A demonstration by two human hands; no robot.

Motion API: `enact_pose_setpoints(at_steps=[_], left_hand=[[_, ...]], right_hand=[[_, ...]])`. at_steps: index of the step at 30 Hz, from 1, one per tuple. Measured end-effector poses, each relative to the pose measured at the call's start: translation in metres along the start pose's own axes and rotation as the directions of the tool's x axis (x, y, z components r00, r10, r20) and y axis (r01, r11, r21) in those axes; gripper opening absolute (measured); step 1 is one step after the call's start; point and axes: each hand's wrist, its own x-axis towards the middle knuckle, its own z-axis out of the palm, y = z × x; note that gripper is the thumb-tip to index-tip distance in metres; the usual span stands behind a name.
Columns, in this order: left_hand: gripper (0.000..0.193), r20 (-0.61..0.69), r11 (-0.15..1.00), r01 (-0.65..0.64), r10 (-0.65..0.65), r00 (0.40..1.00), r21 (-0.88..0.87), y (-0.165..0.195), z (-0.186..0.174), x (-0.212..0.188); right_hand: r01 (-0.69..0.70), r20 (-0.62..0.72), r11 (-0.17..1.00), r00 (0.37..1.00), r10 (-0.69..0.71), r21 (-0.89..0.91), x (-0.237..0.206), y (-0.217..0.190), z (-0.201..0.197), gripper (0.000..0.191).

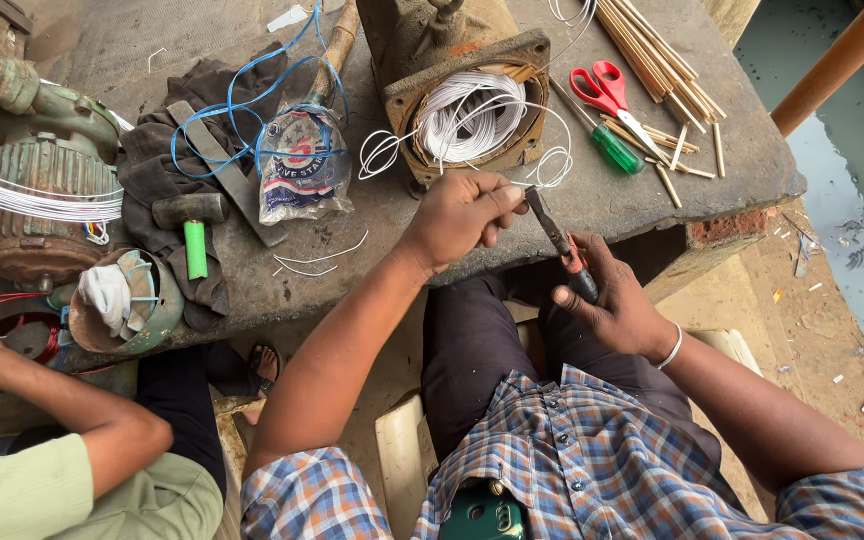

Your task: The person sits at an outdoor workbench and cuts lengths of white insulated wire from a coil using scissors. They then strip the insulation from the cut wire ends by hand and with pliers, working over their lap and placing trimmed pieces on the bench.

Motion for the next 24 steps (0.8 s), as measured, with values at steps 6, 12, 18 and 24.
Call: enact_pose_setpoints(at_steps=[6,12,18,24], left_hand=[[0.023,-0.176,0.573,-0.356,0.674,0.718,0.738,0.003,0.025,-0.033],[0.034,0.143,0.064,-0.338,0.820,0.554,0.939,-0.005,0.020,-0.031],[0.030,0.281,-0.136,-0.275,0.747,0.603,0.952,-0.011,0.018,-0.027],[0.019,-0.071,0.489,-0.354,0.659,0.749,0.797,-0.005,0.025,-0.022]], right_hand=[[-0.007,-0.005,1.000,1.000,0.007,0.022,0.000,0.003,0.000,0.067],[0.002,0.006,1.000,1.000,-0.002,-0.009,-0.001,0.003,-0.001,0.066],[0.014,-0.010,0.999,1.000,-0.014,-0.034,-0.001,0.005,0.000,0.066],[0.003,0.005,0.999,1.000,-0.003,-0.041,0.006,0.009,-0.004,0.071]])
